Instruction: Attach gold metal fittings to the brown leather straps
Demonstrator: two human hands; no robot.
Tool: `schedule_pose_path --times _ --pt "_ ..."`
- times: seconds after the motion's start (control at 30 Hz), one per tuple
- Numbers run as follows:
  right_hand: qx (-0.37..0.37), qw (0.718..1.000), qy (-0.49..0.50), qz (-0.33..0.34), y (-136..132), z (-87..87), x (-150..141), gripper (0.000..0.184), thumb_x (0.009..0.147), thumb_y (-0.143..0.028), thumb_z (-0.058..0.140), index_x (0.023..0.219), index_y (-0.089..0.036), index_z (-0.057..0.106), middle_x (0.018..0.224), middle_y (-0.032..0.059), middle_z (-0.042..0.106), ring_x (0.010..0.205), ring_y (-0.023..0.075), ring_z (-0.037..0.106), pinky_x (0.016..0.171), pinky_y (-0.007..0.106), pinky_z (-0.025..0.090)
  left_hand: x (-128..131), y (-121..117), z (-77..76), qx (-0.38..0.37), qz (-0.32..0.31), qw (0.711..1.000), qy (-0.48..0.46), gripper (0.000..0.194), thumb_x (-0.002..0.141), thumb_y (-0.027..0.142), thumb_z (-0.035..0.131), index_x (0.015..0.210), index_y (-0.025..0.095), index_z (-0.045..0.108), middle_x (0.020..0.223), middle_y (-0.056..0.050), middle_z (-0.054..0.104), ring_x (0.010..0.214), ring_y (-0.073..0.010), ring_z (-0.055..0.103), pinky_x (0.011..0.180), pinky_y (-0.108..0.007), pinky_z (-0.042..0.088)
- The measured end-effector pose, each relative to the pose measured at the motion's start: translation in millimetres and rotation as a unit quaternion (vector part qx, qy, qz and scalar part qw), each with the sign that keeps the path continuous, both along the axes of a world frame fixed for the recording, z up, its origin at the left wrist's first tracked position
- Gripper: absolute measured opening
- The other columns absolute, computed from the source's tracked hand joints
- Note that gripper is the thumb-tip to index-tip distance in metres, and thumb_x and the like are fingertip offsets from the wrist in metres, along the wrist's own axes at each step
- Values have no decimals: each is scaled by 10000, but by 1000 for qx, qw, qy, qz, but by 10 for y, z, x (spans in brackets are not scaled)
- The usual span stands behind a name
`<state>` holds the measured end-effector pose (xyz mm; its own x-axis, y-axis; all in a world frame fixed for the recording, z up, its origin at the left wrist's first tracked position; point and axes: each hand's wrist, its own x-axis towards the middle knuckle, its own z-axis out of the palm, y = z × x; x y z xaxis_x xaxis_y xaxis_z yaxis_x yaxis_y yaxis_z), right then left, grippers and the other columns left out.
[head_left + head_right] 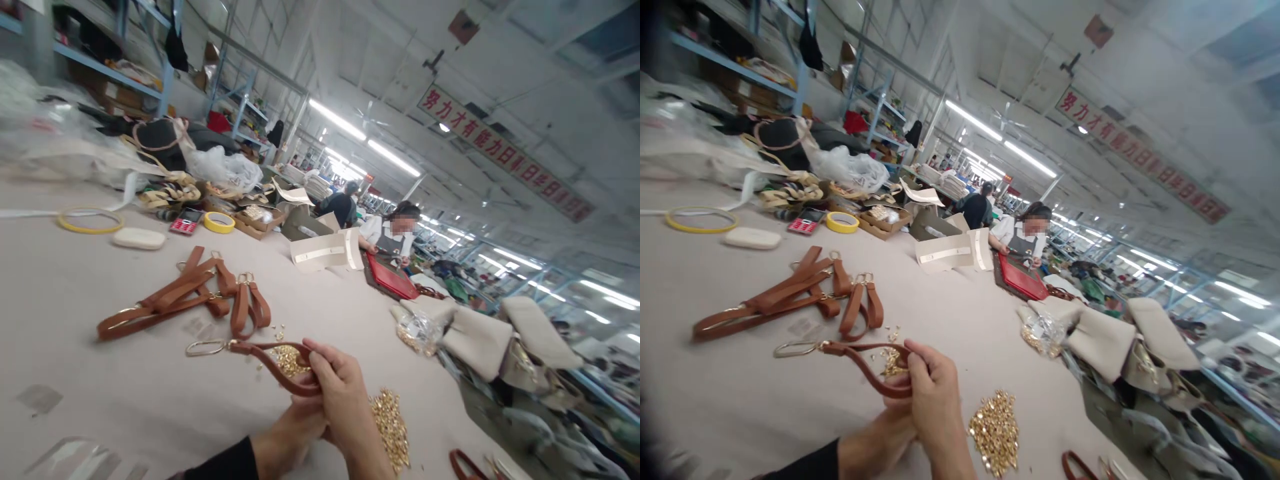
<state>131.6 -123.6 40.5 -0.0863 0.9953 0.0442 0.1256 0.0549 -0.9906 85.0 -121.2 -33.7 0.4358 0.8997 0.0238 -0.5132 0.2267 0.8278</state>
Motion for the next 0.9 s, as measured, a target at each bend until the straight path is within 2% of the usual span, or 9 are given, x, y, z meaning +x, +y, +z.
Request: schedule_pose_path --times 0.1,0.23,0.37,0.5,0.57,0.63,0.7,0.77,0.9 --pt "-20 993 101 -64 -155 6 382 588 709 -534 783 1129 -126 723 928 134 723 731 236 701 535 253 578 -109 -26 210 7 -42 999 -8 321 689 263 727 992 161 699 965 -104 703 909 -281 660 751 -368 523" --pt "-20 974 173 -142 -304 -134 717 651 634 -509 823 1115 -85 716 807 118 717 638 204 683 514 248 584 -245 55 398 11 -109 986 -129 566 603 121 687 1167 169 673 1179 -118 677 1169 -291 583 1023 -421 435" --pt "-35 976 158 -145 -395 -344 756 675 643 -550 792 1112 -70 714 841 126 714 619 205 687 490 253 584 -286 114 398 -24 -45 995 -84 495 709 282 768 1179 178 653 1273 -111 641 1256 -267 527 1075 -380 401" --pt "-27 989 117 -89 -446 -523 679 644 770 -597 677 1162 -86 688 930 139 713 659 227 701 548 307 597 -281 110 370 -51 35 998 7 679 688 542 797 1184 124 598 1013 -122 719 944 -248 670 872 -356 522" --pt "8 995 60 -84 -459 -578 697 566 867 -570 578 1183 -111 675 952 131 708 741 246 703 616 344 598 -304 130 376 -43 107 993 23 719 644 607 792 1128 114 593 824 -67 708 777 -215 672 748 -317 543" --pt "88 990 -67 -91 -464 -605 756 425 946 -453 496 1169 -143 682 1004 120 700 883 264 679 765 405 579 -344 165 387 -33 186 981 37 700 634 625 772 1091 130 585 706 -4 657 677 -184 650 655 -280 541" --pt "178 955 -223 -74 -459 -616 815 297 964 -282 479 1137 -172 692 1065 100 687 1000 268 626 901 447 518 -384 195 396 -13 233 971 53 669 653 611 742 1109 153 569 640 41 605 585 -153 611 575 -250 523" --pt "236 910 -341 -23 -442 -628 831 270 942 -151 504 1142 -188 683 1117 80 674 1054 264 582 964 448 475 -408 209 394 4 245 967 71 644 671 590 712 1133 174 547 606 67 570 501 -130 559 506 -234 499" --pt "261 847 -461 40 -372 -691 712 313 920 -90 584 1200 -223 632 1217 47 635 1129 259 518 1020 419 438 -416 217 345 29 238 965 103 584 716 569 658 1155 211 512 645 58 598 468 -133 552 451 -229 476"
